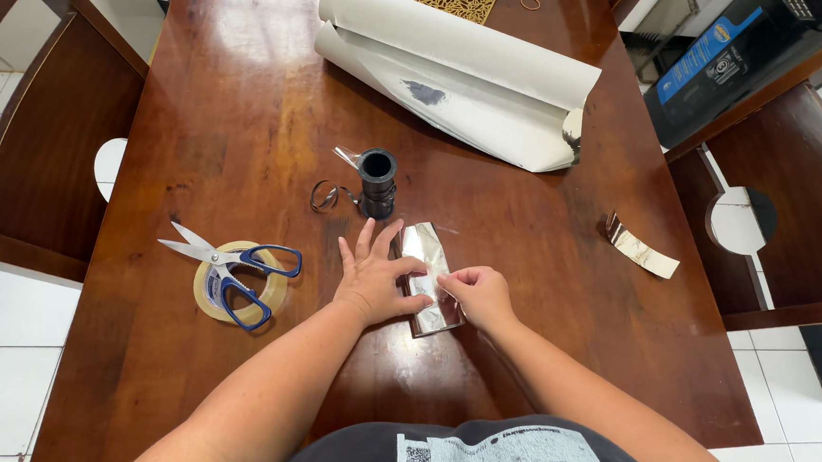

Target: The person wraps a small rectangular box with silver foil paper, cuts the paper with scissors, and secures the edges with clear tape. The person folds the paper around the box and smooths the edges to complete the wrapping.

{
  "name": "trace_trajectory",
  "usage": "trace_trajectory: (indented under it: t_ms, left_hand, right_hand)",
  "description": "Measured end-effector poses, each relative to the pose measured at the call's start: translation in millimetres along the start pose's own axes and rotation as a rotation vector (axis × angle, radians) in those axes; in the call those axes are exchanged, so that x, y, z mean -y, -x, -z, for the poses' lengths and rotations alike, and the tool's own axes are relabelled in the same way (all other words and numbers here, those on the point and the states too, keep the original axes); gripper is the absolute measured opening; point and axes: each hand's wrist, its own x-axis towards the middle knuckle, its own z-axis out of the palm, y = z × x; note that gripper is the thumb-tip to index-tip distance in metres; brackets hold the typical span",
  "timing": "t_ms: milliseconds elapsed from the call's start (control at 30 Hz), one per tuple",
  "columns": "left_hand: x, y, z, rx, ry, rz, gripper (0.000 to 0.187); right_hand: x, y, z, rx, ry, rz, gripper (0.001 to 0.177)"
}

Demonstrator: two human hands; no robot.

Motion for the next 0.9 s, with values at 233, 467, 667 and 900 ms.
trace_trajectory:
  t_ms: [233,467,667,900]
  left_hand:
    - [-1.7,0.6,3.7,0.039,0.005,0.016,0.054]
    - [-1.5,-1.1,5.7,0.052,0.017,0.016,0.057]
    - [-2.2,-1.5,6.5,0.051,0.024,0.015,0.057]
    - [-2.3,-1.3,7.1,0.043,0.019,0.009,0.056]
  right_hand:
    - [3.8,6.1,-13.3,-0.109,-0.002,-0.004,0.022]
    - [-0.9,6.1,-15.5,-0.24,0.292,0.197,0.027]
    - [0.0,11.5,-21.2,-0.316,0.434,0.118,0.025]
    - [-4.2,13.1,-23.1,-0.361,0.563,0.162,0.023]
